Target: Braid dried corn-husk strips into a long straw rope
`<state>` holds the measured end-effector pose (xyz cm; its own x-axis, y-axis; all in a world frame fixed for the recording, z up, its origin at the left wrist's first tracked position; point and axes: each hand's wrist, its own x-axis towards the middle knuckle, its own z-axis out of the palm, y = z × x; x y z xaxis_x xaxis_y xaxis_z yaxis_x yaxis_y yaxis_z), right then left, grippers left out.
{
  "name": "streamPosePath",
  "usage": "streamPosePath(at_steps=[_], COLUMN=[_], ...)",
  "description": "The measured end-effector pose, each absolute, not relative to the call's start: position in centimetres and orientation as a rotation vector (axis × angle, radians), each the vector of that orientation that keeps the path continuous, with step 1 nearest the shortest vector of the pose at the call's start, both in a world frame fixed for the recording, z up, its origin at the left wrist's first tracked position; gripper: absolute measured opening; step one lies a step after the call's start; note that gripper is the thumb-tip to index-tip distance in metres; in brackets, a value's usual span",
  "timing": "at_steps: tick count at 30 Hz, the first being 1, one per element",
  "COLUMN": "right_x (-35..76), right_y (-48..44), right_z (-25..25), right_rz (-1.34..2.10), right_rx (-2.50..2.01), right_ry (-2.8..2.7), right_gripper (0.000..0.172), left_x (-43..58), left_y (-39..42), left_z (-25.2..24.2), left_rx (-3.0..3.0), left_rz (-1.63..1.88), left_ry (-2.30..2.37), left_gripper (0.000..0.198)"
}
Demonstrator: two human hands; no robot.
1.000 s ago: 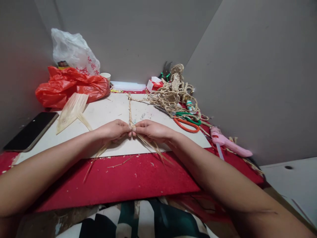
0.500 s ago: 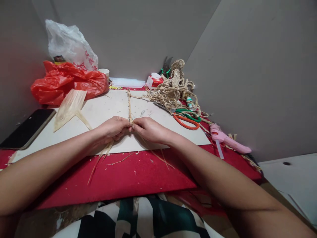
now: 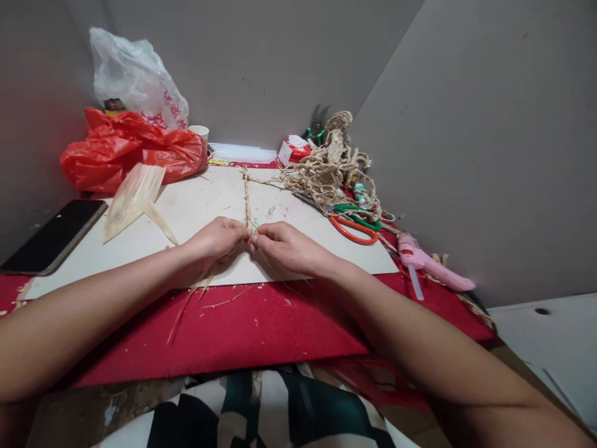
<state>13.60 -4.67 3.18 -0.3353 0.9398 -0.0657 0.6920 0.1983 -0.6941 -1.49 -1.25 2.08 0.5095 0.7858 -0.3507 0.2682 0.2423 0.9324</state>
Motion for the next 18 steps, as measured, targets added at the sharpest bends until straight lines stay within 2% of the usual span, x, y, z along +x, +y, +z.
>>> streamPosePath(at_steps=[5,7,11,16,18], right_x=[12.4,12.0,12.4,14.7,14.9], right_y=[-6.4,-7.6,-9.2,-6.7,-5.3], right_z=[2.2,2.6,4.7,5.8,4.8], right_rz=[0.686,0.604,0.761,0.728,0.912], right_rx=[-1.598,-1.605,-1.424,-1.539,-1.510], right_ry=[-2.265,-2.366,-2.521,-1.987,-1.895], right_gripper=[0.024,0.023,0.030,0.039,0.038], left_x=[-1.7,-1.8,-2.1,-2.3,-2.3], left_y=[-1.3,-1.4,-1.4,-1.2,-1.2], left_z=[2.0,1.9,1.7,1.5,1.5], left_rx=[1.309,1.345,1.356,1.276,1.262], left_rz=[0.460,0.459,0.459,0.467,0.467], left_ry=[0.992,1.000,0.980,0.907,0.883], left_gripper=[0.030,0.025,0.016,0.016,0.017])
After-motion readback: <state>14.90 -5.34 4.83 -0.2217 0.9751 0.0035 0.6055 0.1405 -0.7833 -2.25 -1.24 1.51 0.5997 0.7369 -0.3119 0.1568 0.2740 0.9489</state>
